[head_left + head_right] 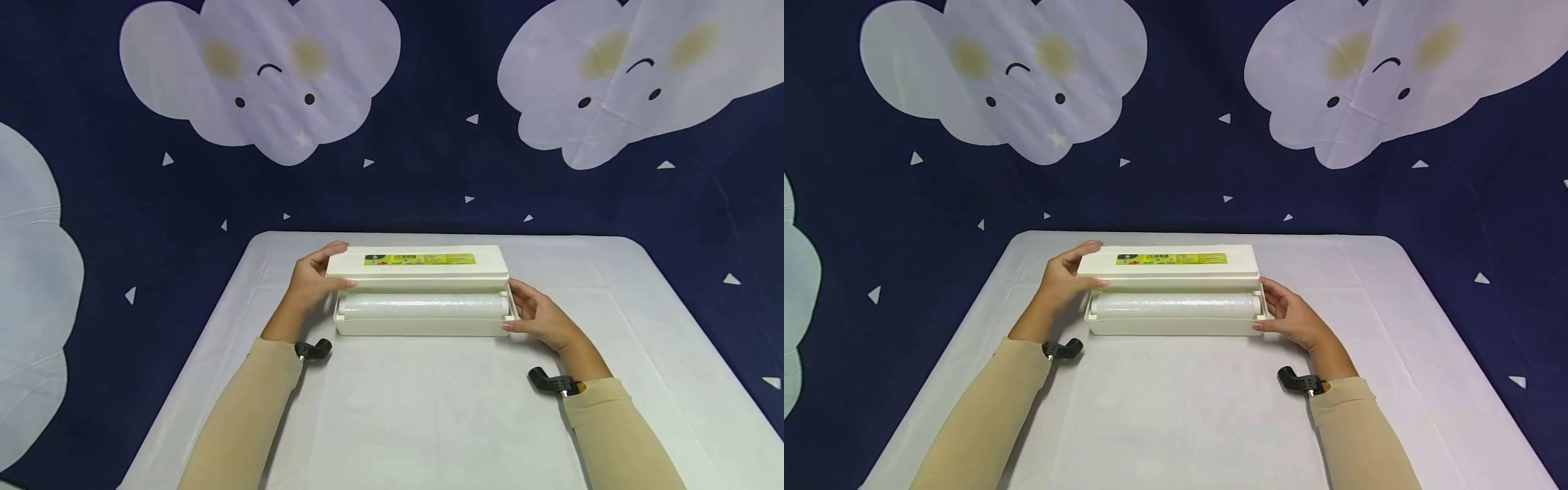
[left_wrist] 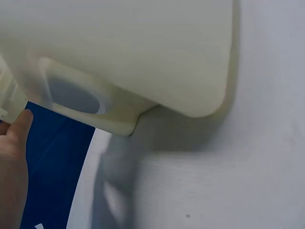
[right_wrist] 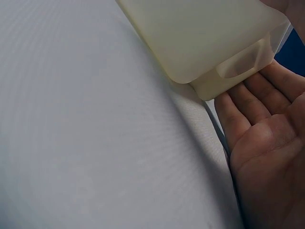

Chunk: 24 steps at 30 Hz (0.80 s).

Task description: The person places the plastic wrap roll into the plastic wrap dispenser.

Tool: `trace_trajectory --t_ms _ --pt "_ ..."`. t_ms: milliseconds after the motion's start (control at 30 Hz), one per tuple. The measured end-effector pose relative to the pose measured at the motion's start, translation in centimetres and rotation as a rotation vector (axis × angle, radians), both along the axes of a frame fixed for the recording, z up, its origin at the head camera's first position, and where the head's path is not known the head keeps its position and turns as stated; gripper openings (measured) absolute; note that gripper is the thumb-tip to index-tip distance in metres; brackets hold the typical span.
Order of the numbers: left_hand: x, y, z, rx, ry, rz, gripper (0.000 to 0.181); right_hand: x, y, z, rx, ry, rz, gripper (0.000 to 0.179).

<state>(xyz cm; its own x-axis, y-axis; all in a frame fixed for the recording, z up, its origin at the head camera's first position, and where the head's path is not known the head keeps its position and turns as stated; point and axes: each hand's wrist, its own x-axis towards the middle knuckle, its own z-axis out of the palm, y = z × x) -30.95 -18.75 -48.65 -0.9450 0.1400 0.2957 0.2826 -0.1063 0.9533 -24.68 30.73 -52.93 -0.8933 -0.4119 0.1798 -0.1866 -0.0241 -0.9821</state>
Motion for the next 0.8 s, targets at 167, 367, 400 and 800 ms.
trace_trajectory --t_ms 167,367,400,800 --pt "0.5 0.0 0.1 0.012 0.008 0.001 0.080 0.0 0.0 0.1 0.005 0.009 0.003 0.101" --pt "1.1 0.0 0.0 0.013 0.005 -0.001 0.080 0.0 -0.1 0.2 0.003 0.011 0.003 0.099" --pt "1.2 0.0 0.0 0.014 0.007 -0.002 0.080 0.0 -0.1 0.2 0.002 0.012 0.003 0.099" --pt "2.2 -0.1 -0.3 0.003 0.047 -0.004 0.079 0.1 -0.1 0.1 0.008 0.019 0.005 0.097"
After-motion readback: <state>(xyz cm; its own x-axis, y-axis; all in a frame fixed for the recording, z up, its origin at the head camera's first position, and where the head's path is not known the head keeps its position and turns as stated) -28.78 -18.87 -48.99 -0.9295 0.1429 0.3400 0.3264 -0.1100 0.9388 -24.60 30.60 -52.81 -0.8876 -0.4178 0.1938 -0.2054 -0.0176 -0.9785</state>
